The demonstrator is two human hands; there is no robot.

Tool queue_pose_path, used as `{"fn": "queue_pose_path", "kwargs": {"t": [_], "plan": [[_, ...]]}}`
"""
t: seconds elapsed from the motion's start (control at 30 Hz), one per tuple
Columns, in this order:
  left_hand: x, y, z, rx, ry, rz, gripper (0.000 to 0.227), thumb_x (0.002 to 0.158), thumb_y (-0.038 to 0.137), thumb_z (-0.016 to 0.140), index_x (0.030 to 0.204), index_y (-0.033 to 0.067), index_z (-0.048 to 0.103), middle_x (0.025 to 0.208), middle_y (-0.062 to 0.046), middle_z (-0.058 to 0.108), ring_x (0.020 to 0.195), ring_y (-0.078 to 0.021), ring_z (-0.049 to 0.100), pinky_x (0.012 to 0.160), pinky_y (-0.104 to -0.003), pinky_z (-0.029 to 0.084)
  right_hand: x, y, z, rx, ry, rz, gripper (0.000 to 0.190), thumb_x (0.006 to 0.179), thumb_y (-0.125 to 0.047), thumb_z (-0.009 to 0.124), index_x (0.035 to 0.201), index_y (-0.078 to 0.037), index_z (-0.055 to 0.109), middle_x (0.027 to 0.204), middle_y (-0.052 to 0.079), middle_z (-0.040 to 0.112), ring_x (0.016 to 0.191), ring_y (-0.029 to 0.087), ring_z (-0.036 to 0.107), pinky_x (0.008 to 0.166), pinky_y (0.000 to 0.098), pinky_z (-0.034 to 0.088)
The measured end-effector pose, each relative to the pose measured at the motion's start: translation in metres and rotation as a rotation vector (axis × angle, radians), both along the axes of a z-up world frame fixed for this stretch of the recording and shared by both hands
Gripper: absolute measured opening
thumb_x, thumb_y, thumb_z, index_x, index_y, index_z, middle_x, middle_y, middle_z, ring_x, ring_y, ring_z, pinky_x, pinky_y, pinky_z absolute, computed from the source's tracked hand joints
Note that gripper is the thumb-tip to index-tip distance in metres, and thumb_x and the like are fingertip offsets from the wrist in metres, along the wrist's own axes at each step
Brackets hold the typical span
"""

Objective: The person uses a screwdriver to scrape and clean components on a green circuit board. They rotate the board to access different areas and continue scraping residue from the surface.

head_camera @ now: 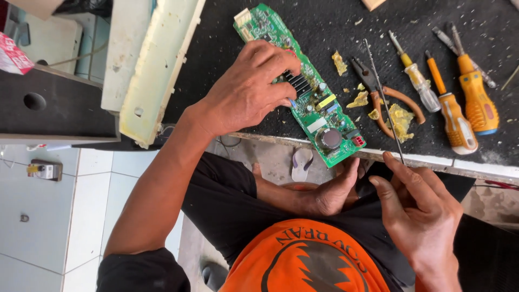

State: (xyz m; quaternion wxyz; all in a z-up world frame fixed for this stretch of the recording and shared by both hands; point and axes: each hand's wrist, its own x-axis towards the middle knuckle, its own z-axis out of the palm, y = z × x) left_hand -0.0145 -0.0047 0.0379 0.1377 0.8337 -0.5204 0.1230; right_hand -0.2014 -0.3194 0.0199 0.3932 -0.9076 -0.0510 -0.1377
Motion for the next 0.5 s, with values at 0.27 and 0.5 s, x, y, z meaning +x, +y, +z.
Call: {"fn": "queue_pose_path", "kwargs": {"t": [0.27,0.5], "plan": [[0.022,-0.015,0.046,-0.146,0.228,-0.106,0.01,0.104,0.003,0.071,0.095,0.0081,0.073,0.136,-0.012,0.056,0.121,-0.0329,0.057,0.119,-0.067,0.028,0.022,-0.008,0.007,0.045,-0.084,-0.085,0.041,0.1,-0.001,0.083,0.139,0.009,0.072,0.088,0.008,0.061,0.062,0.01,0.047,0.071,0.0258,0.047],[0.015,-0.018,0.031,-0.171,0.347,0.009,0.006,0.105,0.007,0.076,0.103,0.0108,0.071,0.133,-0.007,0.057,0.123,-0.0297,0.061,0.119,-0.061,0.031,0.043,-0.001,0.001,0.043,-0.114,-0.028,0.051,0.093,-0.007,0.092,0.137,0.007,0.071,0.104,0.013,0.069,0.067,0.012,0.056,0.073,0.0278,0.052]]}}
